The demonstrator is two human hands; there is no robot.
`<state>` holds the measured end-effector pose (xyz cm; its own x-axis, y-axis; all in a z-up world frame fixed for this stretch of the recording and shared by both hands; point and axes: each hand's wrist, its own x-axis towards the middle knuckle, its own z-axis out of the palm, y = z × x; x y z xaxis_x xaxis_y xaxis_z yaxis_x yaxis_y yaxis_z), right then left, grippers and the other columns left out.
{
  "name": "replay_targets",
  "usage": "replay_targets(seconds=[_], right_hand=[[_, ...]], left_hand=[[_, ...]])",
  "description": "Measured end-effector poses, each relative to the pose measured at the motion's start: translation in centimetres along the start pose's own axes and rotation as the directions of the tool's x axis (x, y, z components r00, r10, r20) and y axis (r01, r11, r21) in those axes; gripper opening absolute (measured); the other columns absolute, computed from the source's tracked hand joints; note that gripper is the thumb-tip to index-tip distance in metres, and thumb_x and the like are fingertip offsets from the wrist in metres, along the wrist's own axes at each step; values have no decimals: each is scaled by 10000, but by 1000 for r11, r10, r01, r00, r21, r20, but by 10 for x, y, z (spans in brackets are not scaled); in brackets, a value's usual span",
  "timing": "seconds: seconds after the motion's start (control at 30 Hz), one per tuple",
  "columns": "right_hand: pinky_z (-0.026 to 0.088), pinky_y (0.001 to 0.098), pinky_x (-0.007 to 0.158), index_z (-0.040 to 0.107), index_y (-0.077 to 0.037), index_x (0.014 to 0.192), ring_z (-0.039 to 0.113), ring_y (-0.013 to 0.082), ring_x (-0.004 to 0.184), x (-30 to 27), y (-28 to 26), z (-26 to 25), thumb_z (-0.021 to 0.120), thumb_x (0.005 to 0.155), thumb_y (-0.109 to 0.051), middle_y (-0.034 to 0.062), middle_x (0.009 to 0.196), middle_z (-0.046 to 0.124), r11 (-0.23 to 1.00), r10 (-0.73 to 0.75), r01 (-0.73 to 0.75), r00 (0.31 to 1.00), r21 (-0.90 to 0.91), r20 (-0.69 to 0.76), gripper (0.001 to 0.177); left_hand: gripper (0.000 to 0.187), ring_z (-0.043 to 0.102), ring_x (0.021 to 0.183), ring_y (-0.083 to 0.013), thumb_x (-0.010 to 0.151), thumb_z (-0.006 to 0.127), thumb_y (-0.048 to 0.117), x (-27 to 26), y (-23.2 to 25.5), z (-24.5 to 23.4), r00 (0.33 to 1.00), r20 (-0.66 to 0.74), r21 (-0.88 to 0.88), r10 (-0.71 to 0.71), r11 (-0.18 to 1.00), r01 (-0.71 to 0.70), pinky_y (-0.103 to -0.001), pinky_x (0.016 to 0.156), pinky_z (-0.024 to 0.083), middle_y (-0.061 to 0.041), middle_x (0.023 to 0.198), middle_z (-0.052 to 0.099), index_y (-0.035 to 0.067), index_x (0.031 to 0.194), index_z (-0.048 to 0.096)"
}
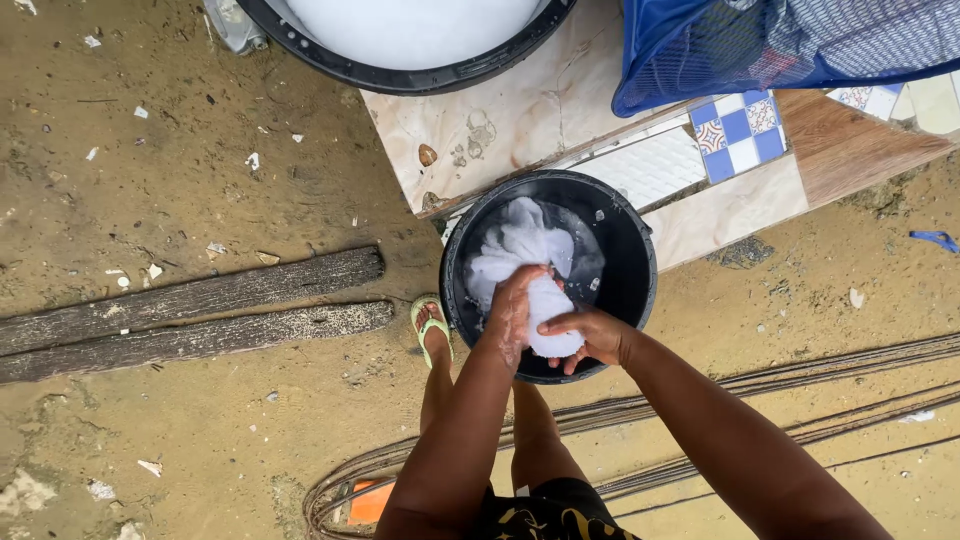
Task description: Hand-washing various pieces of clothing in buckets of soapy water and hanging them on a clothesline outdoors.
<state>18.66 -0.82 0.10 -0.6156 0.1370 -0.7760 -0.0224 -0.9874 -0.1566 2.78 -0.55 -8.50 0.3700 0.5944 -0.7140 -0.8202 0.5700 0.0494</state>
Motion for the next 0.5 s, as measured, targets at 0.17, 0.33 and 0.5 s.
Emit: replay_targets(seconds=[0.17,0.33,0.5], right_hand=[[607,445,748,577,-28,1324,692,309,1005,-12,11,62,745,749,-191,168,1174,680,372,-796,28,524,-928,-303,621],[570,472,731,530,-25,1369,696,480,1064,-4,25,54,820,580,-289,293,1266,634,-242,-966,-553,215,-798,143,882],[586,395,799,634,-28,1181,735,356,946,3,23,-17,888,722,-309,196,1059,734,212,-825,-94,516,-973,-230,595]], left_hand=[[268,670,787,-268,804,763,142,64,-37,-34,857,-450,160,251,967,-199,-406,733,547,-100,918,727,-46,992,737],[329,671,886,-189,768,807,114,27,-65,1,762,-500,166,412,909,-383,-327,769,552,-41,1029,737,-21,1056,724],[283,659,895,-225,803,806,100,-14,-53,27,860,-389,148,331,944,-296,-375,837,528,-77,992,696,-25,1038,711]])
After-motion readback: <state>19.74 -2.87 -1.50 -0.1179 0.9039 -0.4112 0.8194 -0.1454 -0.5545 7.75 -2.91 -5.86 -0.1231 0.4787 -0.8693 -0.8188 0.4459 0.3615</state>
